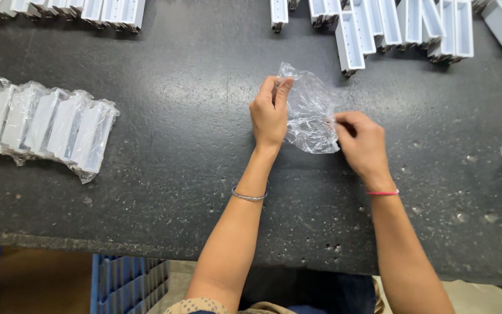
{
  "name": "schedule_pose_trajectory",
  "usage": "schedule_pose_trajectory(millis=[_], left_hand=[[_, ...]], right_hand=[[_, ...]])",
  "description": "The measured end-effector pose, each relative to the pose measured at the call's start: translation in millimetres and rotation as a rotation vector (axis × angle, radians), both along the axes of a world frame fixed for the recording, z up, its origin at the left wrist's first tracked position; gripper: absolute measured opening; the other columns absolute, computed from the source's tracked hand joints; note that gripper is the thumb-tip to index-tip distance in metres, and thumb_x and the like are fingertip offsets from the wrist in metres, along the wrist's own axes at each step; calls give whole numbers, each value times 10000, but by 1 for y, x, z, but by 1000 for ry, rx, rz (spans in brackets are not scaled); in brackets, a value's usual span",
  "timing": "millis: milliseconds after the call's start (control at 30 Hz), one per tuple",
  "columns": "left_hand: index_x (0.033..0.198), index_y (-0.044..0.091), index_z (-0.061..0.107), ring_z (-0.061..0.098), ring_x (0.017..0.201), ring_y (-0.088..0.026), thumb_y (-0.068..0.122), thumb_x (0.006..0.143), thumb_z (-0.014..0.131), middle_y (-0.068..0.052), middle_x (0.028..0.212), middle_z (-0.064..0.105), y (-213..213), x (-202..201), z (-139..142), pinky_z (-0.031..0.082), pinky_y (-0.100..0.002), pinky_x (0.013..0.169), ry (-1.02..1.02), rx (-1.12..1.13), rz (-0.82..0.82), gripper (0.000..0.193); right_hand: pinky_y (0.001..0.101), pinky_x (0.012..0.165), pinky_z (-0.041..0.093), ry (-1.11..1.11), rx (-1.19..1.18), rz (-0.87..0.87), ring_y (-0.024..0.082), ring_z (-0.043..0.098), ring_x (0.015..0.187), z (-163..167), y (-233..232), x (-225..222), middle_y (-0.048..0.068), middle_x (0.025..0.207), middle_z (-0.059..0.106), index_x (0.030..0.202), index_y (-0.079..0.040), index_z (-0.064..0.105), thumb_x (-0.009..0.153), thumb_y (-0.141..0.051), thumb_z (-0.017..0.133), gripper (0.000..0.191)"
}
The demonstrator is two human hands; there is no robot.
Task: The person repeatedly picks white rectangular components from a table and wraps each one individually in a clear plastic bag. They fold and seal the bags by hand, then place the wrapped items in a row on the table. The process is repeated for multiple components throughout the clip.
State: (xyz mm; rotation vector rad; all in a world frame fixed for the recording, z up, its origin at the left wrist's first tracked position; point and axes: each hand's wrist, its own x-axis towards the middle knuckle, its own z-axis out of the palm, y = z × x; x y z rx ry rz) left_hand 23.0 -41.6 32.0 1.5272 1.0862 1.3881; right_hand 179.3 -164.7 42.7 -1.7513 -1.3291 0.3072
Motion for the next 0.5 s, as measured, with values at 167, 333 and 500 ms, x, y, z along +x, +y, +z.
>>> schedule_pose_trajectory(millis=[167,333,500], left_hand=[[966,75,664,550,517,-117,377,1018,608,-25,626,625,-2,1,-1,423,-321,485,23,43,-41,311],[973,76,649,623,503,-146,381,1034,595,-53,626,647,-1,-1,-2,452,-341,491,157,83,-12,316],[1005,75,643,637,573,-142,361,1071,568,-47,692,660,-3,-1,-2,470,-325,535,143,177,-62,303]], right_hand=[[260,746,505,369,-103,86,96,619,856,-3,4,-2,46,975,714,1092,-14,763,1023,-126,691,150],[264,953,522,725,63,259,122,643,1108,7,3,-2,34,1215,712,1309,5,658,1050,-63,587,277],[299,1079,527,658,56,387,174,606,1272,12,7,-22,89,1407,608,1449,0,561,1004,-21,640,452]])
